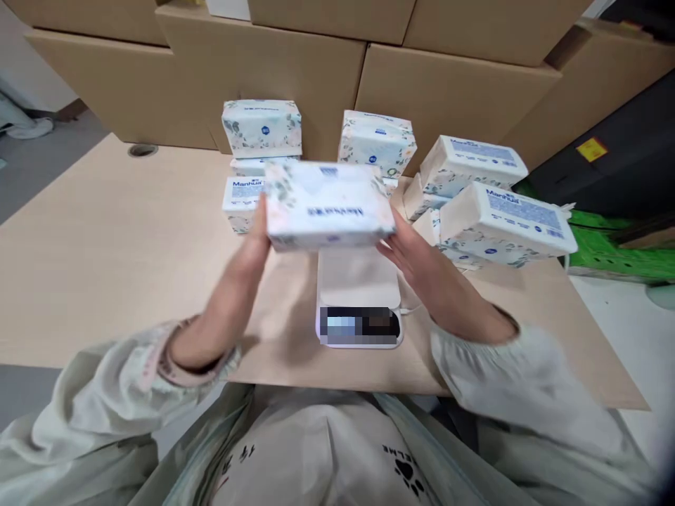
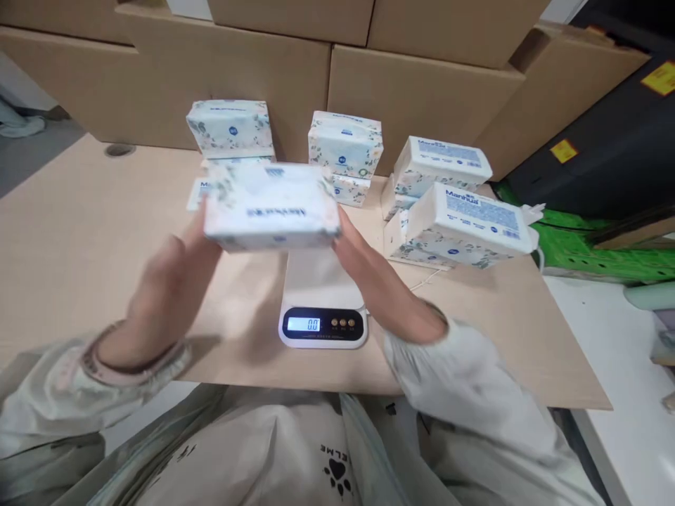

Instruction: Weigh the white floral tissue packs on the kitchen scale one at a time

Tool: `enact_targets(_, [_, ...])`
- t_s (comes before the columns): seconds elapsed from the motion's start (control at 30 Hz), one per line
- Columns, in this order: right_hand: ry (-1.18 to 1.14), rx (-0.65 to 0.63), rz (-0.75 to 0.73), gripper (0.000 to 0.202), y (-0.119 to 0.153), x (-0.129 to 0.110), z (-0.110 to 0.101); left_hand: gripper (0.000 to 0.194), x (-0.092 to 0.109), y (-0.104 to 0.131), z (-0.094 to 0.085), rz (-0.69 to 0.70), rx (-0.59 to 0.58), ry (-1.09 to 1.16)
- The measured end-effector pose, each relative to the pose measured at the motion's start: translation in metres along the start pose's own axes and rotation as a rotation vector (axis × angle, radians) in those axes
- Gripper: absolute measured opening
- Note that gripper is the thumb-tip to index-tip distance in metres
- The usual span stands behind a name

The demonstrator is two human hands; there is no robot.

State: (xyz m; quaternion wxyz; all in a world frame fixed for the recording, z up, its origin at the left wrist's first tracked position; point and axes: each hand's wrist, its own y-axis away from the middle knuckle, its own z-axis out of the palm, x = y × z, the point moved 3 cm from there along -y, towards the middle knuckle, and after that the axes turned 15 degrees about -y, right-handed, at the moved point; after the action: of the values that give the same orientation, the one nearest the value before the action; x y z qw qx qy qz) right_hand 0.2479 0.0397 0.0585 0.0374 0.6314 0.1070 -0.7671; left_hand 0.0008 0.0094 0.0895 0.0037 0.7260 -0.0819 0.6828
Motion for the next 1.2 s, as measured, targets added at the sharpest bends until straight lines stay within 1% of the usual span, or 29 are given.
enact_targets(0.07, [-0.015,0.073,0.062,0.057,0.043,0.005,-0.022,0.065,-0.017,0.016,0.015,-0.041,-0.08,-0.02])
enact_targets(0.13, [-0.005,0.102,0.12,0.06,0.075,0.015,-0.036,0.064,-0.035,0.025,0.025,-0.06,-0.172,-0.036])
enact_targets(0.2, [0.036,0.121,0.139,0.061,0.092,0.025,-0.043,0.068,-0.053,0.029,0.032,-0.076,-0.241,-0.069])
enact_targets(0.23, [0.064,0.139,0.119,0.059,0.096,0.029,-0.046,0.069,-0.06,0.029,0.033,-0.072,-0.253,-0.095])
enact_targets(0.27, [0.094,0.166,0.079,0.056,0.096,0.034,-0.049,0.069,-0.067,0.028,0.033,-0.054,-0.246,-0.12])
enact_targets(0.33, [0.14,0.265,-0.07,0.05,0.091,0.041,-0.055,0.066,-0.077,0.023,0.03,0.016,-0.184,-0.156])
enact_targets(0.4, [0.167,0.39,-0.227,0.05,0.083,0.048,-0.062,0.063,-0.085,0.018,0.025,0.086,-0.076,-0.168])
enact_targets(0.43, [0.176,0.455,-0.287,0.052,0.081,0.05,-0.065,0.061,-0.088,0.016,0.022,0.099,-0.017,-0.159])
enact_targets(0.5, [0.191,0.546,-0.349,0.057,0.078,0.055,-0.07,0.059,-0.093,0.011,0.017,0.08,0.1,-0.104])
enact_targets(0.57, [0.186,0.588,-0.359,0.059,0.079,0.056,-0.072,0.057,-0.096,0.008,0.015,0.045,0.177,-0.031])
enact_targets(0.63, [0.174,0.607,-0.352,0.061,0.081,0.054,-0.072,0.053,-0.099,0.006,0.014,0.032,0.202,0.013])
enact_targets(0.7, [0.171,0.626,-0.34,0.064,0.083,0.051,-0.071,0.05,-0.102,0.005,0.012,0.05,0.193,0.013])
enact_targets(0.87, [0.134,0.692,-0.321,0.068,0.081,0.046,-0.069,0.049,-0.113,0.002,0.004,0.139,0.169,-0.032])
enact_targets(1.0, [0.104,0.728,-0.327,0.066,0.08,0.045,-0.068,0.046,-0.118,0.0,0.003,0.144,0.184,-0.045])
enact_targets(1.2, [0.122,0.752,-0.341,0.068,0.081,0.043,-0.068,0.047,-0.116,-0.001,0.005,0.115,0.238,-0.053])
